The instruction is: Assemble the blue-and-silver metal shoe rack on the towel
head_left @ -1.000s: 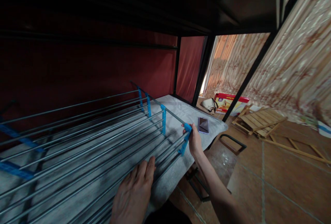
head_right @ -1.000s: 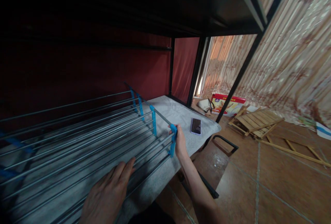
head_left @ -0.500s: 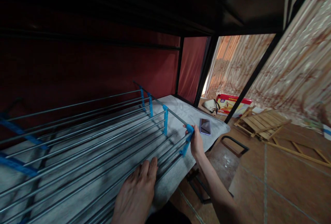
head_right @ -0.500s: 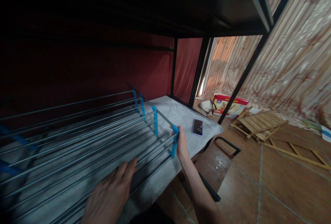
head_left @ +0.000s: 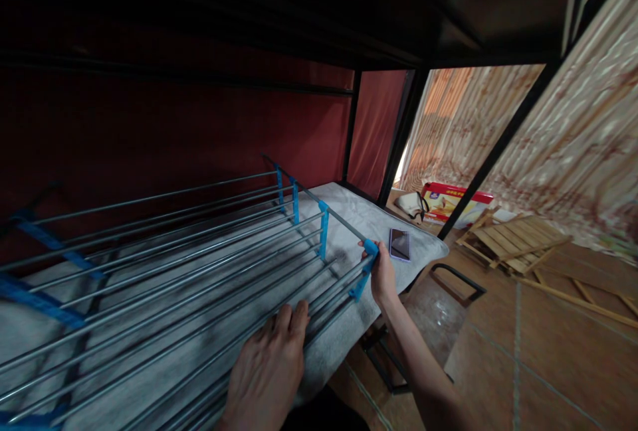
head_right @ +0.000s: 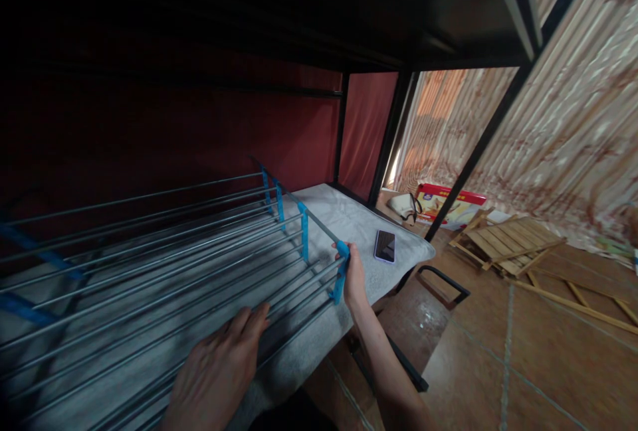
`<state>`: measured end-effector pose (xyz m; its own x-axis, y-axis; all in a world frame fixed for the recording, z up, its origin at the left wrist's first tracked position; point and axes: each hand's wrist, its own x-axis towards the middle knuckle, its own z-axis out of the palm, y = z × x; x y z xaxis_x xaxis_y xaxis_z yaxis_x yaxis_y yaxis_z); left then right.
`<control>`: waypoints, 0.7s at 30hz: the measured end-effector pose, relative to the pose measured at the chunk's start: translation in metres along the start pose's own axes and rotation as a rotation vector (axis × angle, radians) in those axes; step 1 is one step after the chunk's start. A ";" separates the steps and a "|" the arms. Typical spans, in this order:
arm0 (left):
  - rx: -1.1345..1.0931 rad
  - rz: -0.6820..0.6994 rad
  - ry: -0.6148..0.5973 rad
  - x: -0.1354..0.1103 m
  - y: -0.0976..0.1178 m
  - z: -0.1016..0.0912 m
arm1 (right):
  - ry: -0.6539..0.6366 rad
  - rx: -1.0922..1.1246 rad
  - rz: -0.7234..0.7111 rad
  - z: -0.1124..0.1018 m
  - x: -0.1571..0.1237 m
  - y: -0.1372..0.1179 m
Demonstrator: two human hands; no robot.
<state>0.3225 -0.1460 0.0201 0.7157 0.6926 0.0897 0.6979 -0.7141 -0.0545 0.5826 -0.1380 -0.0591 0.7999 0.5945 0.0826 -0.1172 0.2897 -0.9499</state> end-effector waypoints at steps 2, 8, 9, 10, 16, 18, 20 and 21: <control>-0.013 0.000 -0.008 0.000 0.001 -0.001 | 0.000 0.006 0.007 0.000 -0.001 -0.001; -0.040 -0.028 -0.017 0.001 0.002 -0.003 | 0.007 0.014 0.035 -0.001 0.000 0.000; -0.051 -0.030 -0.027 0.001 0.002 -0.004 | 0.008 0.014 0.030 -0.002 0.000 0.000; -0.065 -0.030 -0.038 0.002 0.002 -0.005 | 0.006 0.011 0.024 -0.002 0.001 0.001; -0.148 -0.053 -0.078 0.006 0.003 -0.013 | 0.005 -0.053 -0.014 -0.004 0.001 0.004; -0.157 -0.055 -0.060 0.007 0.002 -0.012 | 0.009 -0.053 -0.015 -0.003 0.003 0.004; -0.140 -0.052 -0.020 0.007 0.003 -0.007 | 0.010 -0.046 -0.024 -0.003 0.005 0.004; -0.122 -0.044 0.005 0.006 0.004 -0.004 | 0.006 -0.048 -0.032 -0.004 0.006 0.003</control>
<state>0.3292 -0.1454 0.0241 0.6844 0.7230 0.0942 0.7198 -0.6905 0.0706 0.5894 -0.1368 -0.0628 0.8061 0.5811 0.1117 -0.0633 0.2723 -0.9601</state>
